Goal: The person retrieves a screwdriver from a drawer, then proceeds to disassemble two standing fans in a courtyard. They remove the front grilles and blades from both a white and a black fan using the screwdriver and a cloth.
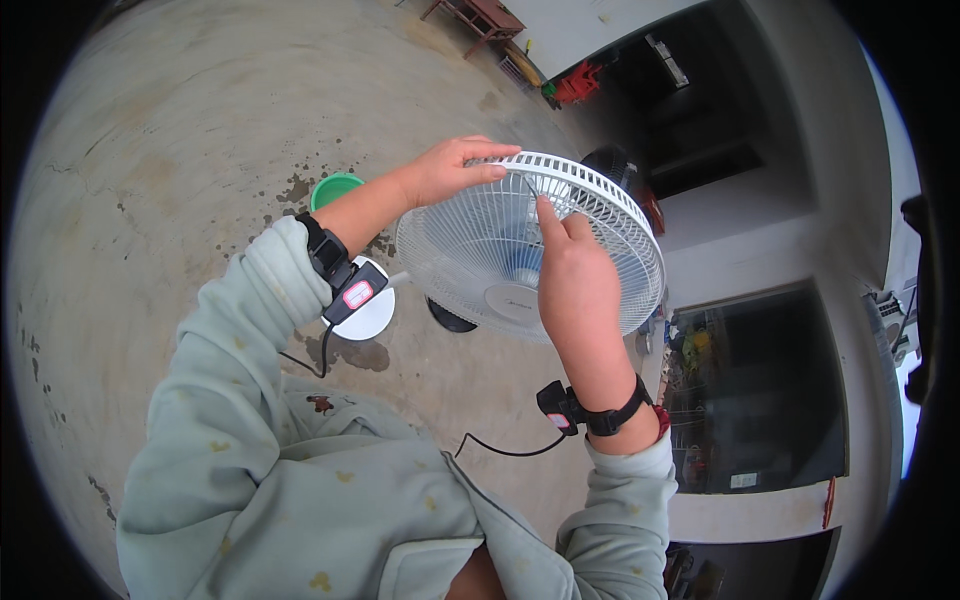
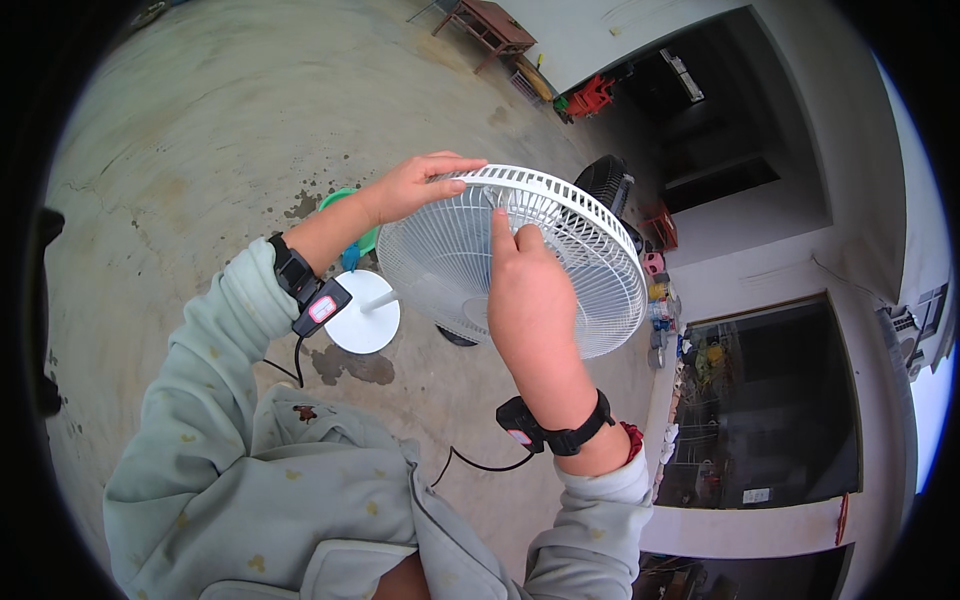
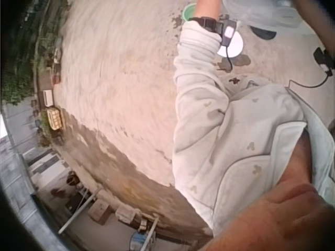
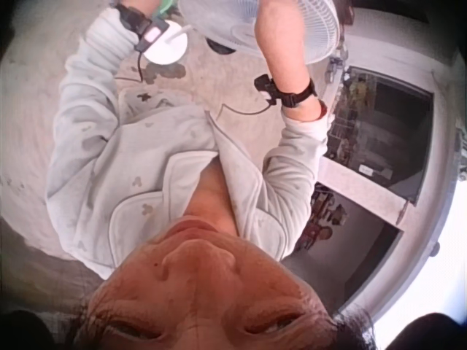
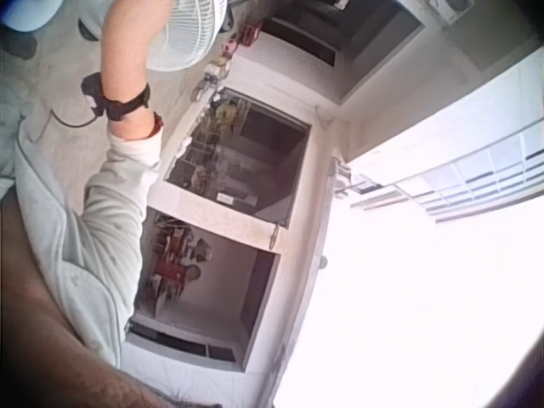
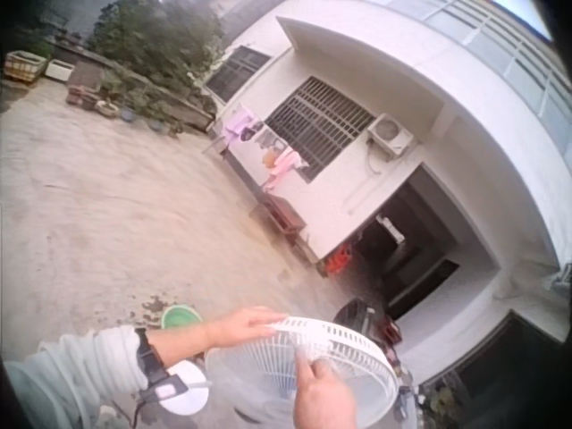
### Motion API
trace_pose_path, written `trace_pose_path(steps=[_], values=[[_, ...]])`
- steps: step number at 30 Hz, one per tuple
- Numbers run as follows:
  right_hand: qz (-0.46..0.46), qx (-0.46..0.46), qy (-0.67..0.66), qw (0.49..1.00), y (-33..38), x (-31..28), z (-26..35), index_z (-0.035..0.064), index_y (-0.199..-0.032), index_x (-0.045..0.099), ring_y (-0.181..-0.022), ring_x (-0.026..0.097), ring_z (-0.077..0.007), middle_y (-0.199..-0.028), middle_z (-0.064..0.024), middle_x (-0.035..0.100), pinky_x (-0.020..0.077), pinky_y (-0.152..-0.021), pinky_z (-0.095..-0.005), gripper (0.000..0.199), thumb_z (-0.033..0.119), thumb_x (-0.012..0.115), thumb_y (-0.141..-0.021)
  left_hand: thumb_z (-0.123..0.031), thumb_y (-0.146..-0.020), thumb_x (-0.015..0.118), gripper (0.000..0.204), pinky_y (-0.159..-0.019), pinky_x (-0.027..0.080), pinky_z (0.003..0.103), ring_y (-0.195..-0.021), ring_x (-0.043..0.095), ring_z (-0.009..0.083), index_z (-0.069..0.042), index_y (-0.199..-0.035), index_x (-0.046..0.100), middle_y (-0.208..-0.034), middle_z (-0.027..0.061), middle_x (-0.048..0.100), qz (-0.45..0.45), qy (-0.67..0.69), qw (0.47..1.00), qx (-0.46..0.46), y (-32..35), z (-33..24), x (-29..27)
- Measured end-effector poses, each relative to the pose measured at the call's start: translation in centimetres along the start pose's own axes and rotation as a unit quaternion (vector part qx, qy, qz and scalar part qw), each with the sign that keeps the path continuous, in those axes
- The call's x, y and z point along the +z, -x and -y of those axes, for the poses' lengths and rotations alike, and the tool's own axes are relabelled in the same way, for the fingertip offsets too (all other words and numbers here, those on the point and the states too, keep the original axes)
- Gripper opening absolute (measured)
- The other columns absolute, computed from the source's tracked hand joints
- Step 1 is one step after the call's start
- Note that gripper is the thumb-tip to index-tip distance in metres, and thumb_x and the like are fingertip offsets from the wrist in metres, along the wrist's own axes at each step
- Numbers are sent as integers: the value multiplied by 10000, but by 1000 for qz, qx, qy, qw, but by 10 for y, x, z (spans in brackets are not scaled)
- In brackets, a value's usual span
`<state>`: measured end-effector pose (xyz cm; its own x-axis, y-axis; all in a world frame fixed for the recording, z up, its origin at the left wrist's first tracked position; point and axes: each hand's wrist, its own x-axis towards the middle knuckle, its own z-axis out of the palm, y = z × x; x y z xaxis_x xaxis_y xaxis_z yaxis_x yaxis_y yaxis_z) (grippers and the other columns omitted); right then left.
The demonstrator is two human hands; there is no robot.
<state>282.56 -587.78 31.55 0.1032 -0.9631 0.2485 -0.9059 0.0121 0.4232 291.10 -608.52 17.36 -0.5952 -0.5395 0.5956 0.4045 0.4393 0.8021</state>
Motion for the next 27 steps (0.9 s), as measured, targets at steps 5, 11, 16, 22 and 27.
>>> trace_pose_path(steps=[5, 11, 16, 22, 27], values=[[-12, 49, -2, 999, 6, 10, 2, 22, -1401, 549, -801, 659, -270, -965, -117, 580, 554, -658, -377, 611, -52, 608, -797, -310, -985, 616, 475, -892, 459, 283, -994, 563, 145, -122, -1420, 589, -1126, 51, 600, -5, -8, 999, 39, -4, 7, 1], [-79, 98, -13, 992, 6, 30, 13, 30, -1434, 523, -774, 644, -270, -976, -120, 573, 537, -623, -370, 642, -61, 596, -802, -306, -969, 618, 484, -914, 457, 306, -1026, 565, 187, -127, -1418, 592, -1119, 72, 604, -22, -85, 993, 78, 1, 4, 6], [-120, 196, -32, 973, 10, 24, -10, 24, -1433, 516, -776, 644, -305, -1018, -143, 587, 540, -640, -384, 612, -63, 569, -830, -299, -954, 623, 458, -963, 456, 335, -1077, 578, 222, -111, -1371, 631, -1134, 91, 620, -31, -29, 998, 54, 5, 2, 7], [-179, 244, -214, 929, 75, 15, -44, 86, -1351, 604, -786, 634, -315, -882, -145, 583, 518, -711, -397, 427, -4, 587, -934, -247, -984, 569, 421, -1014, 445, 345, -1171, 586, 261, -52, -1354, 618, -1274, 122, 612, -33, -69, 996, 35, 2, -11, -17], [-240, 337, -279, 867, 137, 41, -79, 63, -1319, 629, -770, 628, -265, -884, -140, 614, 515, -718, -343, 404, -28, 573, -929, -219, -998, 532, 379, -1015, 452, 362, -1200, 583, 299, -12, -1305, 614, -1294, 157, 607, -25, -210, 977, 23, -16, -31, -6]])
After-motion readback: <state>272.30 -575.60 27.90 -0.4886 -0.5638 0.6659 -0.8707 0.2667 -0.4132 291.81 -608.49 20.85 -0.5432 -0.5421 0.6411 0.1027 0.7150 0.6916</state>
